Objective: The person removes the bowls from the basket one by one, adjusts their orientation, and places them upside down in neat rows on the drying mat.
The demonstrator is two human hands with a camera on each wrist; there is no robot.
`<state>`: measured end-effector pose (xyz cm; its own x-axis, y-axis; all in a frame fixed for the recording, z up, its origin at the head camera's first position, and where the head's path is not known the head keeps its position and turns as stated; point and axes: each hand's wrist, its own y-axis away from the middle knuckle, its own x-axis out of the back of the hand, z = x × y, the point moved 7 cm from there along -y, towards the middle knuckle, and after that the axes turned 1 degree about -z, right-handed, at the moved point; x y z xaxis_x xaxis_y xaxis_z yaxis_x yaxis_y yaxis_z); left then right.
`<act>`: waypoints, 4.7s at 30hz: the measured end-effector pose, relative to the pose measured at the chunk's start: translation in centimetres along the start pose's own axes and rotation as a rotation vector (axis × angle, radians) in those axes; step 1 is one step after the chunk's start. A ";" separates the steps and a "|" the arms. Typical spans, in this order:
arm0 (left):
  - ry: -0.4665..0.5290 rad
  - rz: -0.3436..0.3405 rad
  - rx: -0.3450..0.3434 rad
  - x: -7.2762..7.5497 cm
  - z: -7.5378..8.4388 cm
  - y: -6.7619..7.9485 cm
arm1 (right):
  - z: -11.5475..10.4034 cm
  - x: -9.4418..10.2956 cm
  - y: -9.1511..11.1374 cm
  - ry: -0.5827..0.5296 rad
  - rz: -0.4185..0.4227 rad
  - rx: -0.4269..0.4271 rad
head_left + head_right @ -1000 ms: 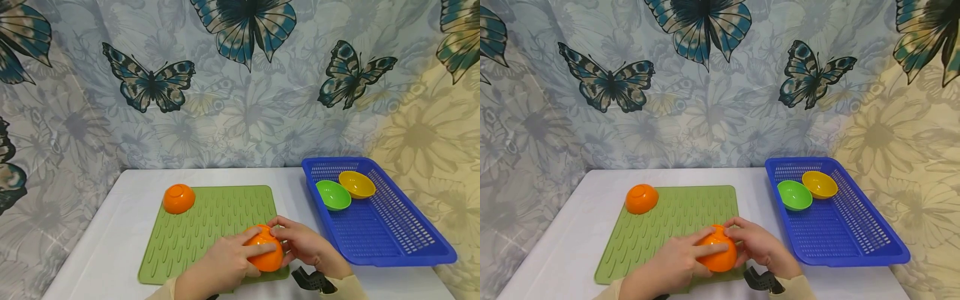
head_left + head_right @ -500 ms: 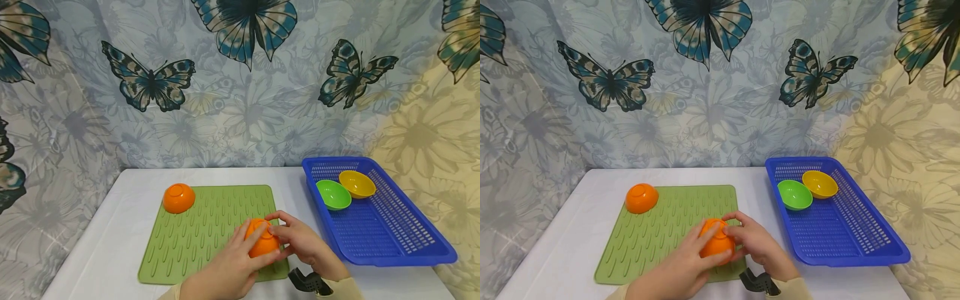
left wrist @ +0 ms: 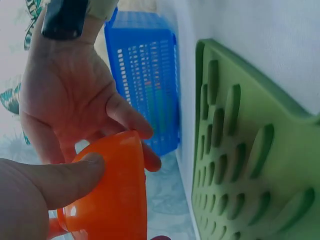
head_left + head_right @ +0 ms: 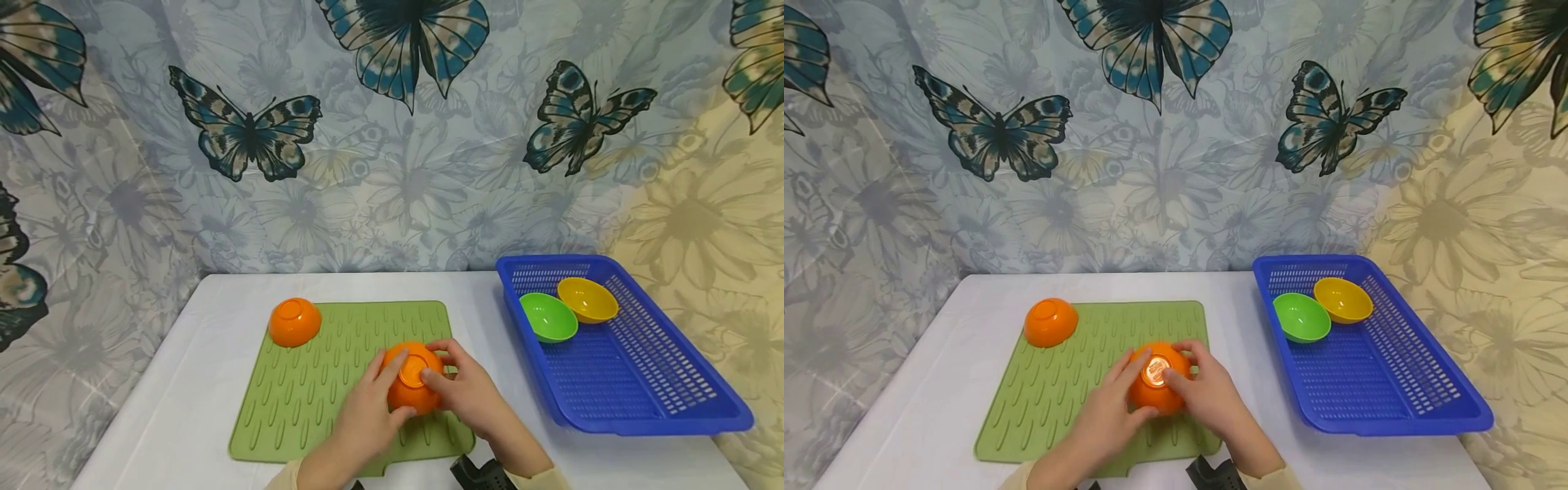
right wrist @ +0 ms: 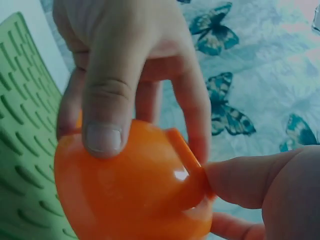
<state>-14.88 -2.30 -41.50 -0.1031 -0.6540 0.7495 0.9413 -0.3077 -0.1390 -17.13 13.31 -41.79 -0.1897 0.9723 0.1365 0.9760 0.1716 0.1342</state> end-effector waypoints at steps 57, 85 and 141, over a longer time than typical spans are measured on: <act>0.005 -0.139 0.203 2.7 -12.8 -12.2 | 4.7 -4.8 -15.3 0.086 -0.031 -0.007; -0.045 -0.122 0.203 2.7 -12.6 -12.6 | 4.3 -4.9 -15.3 0.165 -0.005 -0.015; -0.014 -0.164 0.110 -1.2 -9.4 -15.1 | 4.8 0.4 -13.4 0.193 0.078 -0.069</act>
<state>-31.97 -3.36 -46.34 -0.2543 -0.5915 0.7652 0.9417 -0.3318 0.0564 -29.76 12.20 -48.21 -0.1376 0.9325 0.3340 0.9800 0.0794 0.1822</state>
